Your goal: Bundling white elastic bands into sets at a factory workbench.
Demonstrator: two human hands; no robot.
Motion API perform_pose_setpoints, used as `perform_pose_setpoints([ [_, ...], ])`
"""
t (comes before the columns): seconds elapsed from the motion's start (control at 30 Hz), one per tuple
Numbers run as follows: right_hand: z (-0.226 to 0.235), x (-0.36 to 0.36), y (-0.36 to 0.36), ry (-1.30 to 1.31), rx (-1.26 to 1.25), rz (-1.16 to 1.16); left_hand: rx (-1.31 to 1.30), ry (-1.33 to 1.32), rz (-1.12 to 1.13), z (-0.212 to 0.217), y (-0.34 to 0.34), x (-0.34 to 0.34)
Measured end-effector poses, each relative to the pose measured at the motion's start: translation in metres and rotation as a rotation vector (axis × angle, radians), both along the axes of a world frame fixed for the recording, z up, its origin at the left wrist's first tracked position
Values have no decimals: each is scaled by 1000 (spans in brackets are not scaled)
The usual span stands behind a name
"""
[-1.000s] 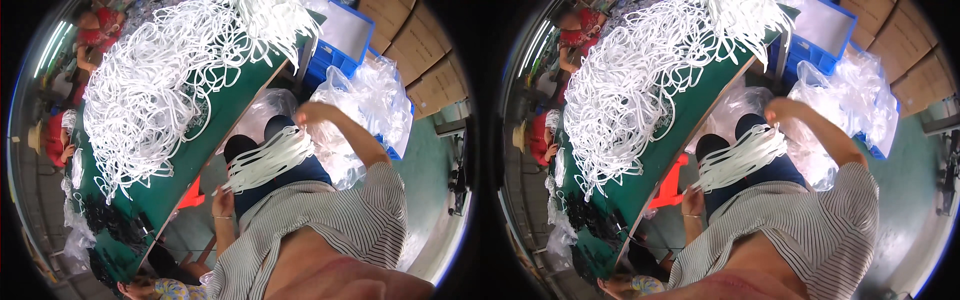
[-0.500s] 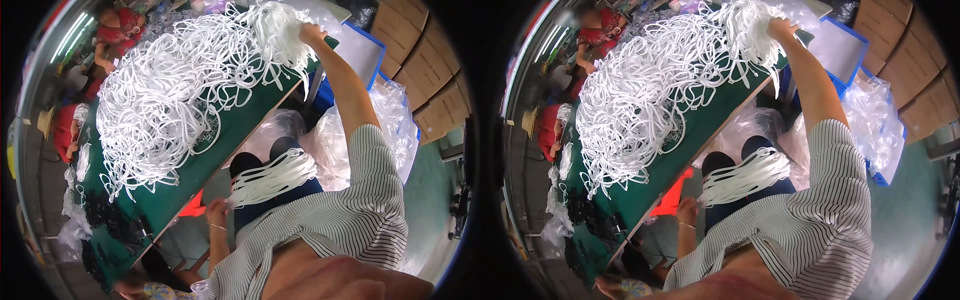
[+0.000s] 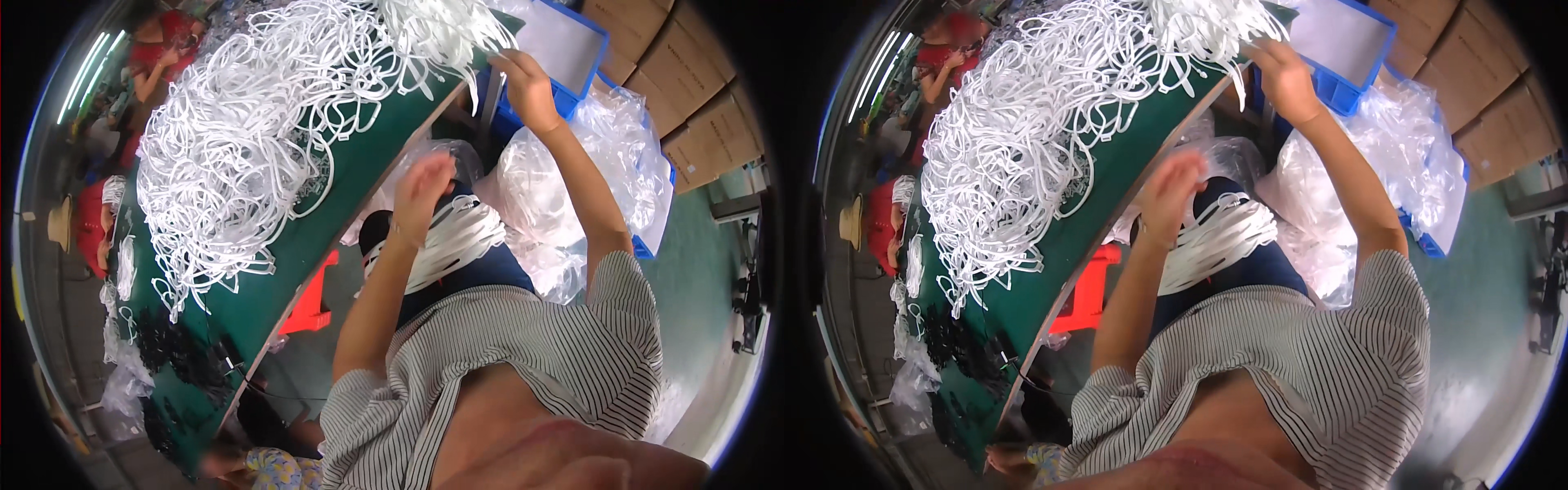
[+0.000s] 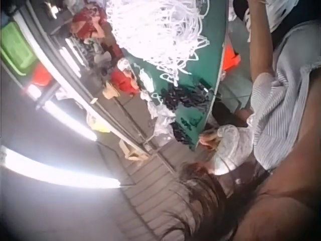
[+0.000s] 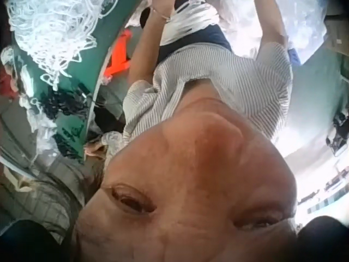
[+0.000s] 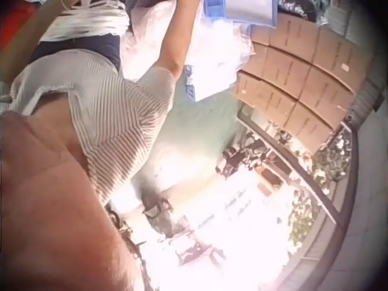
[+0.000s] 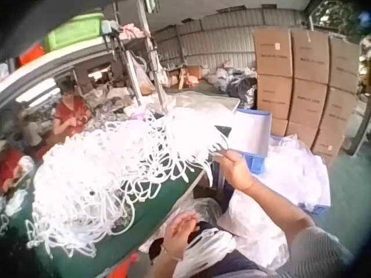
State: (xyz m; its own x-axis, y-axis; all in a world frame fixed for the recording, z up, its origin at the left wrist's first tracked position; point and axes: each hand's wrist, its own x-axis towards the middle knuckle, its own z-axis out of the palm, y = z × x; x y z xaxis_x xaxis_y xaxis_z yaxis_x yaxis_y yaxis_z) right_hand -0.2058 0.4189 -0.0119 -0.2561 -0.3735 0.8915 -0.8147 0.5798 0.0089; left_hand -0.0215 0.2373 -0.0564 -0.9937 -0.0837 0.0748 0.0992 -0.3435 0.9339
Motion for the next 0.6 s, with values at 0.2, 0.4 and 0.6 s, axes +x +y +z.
perform_pose_setpoints([
  [0.2,-22,95,18,-114,92,49,547,-132,-301,12,30,-110],
  [0.4,-46,159,44,-331,24,135,520,-172,-270,-5,42,-131],
  [0.6,-65,174,49,-481,-142,141,532,-95,-237,-11,15,-157],
])
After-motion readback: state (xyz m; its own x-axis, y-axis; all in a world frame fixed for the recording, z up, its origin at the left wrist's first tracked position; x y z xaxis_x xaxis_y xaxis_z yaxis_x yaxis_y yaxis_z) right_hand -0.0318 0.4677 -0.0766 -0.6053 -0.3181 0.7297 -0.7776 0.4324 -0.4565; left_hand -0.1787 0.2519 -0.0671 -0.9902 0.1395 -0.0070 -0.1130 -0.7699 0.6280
